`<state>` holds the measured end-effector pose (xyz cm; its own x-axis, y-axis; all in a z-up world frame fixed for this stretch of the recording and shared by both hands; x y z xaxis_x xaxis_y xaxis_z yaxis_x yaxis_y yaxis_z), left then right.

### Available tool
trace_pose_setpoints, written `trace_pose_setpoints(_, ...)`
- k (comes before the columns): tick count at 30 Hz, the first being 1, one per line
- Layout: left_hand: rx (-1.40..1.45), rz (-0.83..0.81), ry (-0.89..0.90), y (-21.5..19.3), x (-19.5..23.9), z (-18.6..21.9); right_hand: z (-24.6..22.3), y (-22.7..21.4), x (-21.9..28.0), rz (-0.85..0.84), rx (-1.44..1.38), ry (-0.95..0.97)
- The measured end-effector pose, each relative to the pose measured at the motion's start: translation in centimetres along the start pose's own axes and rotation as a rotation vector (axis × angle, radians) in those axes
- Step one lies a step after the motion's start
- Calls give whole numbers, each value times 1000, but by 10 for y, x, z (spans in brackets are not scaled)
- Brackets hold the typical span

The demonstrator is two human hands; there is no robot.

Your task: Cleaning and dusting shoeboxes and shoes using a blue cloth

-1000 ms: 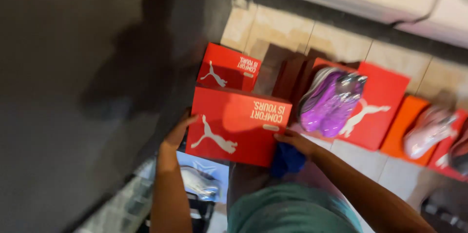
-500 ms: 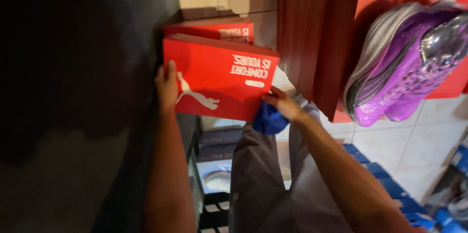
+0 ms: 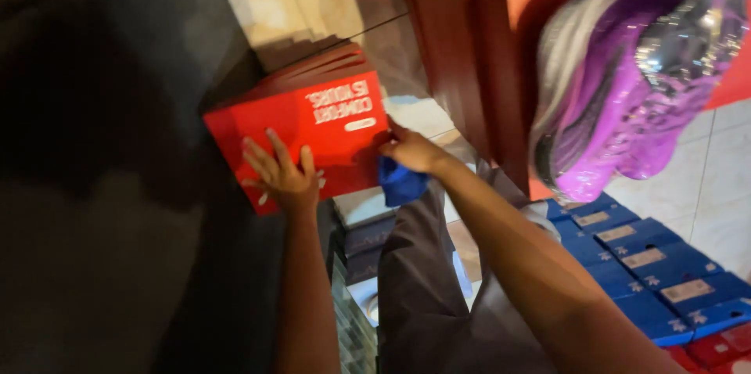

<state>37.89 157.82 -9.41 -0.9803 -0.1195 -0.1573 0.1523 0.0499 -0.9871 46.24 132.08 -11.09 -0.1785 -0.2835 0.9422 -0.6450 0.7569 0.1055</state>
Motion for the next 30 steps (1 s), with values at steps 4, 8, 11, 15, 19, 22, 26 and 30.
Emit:
trace_pose_setpoints(4, -47, -135, -66, -5, 4, 6, -4, 1, -13, 26, 300, 136)
trace_pose_setpoints(8, -9, -354, -121, 12, 17, -7, -1, 5, -34, -9, 358, 160)
trace_pose_setpoints(11, 36, -535, -209, 16, 16, -11, -33, 6, 2, -24, 287, 178)
trace_pose_setpoints(15, -20, -550, -186, 12, 11, -8, -14, 9, -16, -8, 252, 179)
trace_pose_setpoints(19, -9, -610, -208, 17, 22, -17, -1, 2, 2, 38, 176, 182)
trace_pose_setpoints(22, 178, -608, -317, -6, 19, -12, 5, -7, 58, 122, -1, 133)
trace_pose_setpoints(26, 716, -160, -117, -81, 21, 58, 33, -14, 158, 4, -686, -333)
trace_pose_setpoints(30, 1076, -90, -142, -198, 43, 169, 106, -35, 251, -360, -1228, 123)
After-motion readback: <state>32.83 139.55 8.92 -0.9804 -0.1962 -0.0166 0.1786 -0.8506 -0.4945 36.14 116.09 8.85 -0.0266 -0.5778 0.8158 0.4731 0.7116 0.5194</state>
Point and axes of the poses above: each hand's wrist, its own x-axis away from the middle knuckle, its own y-axis out of the palm, z = x × y, the point moved 5 cm from there along -x, towards the middle knuckle, and after that the axes turned 13 degrees about y, right-handed, at the moved point
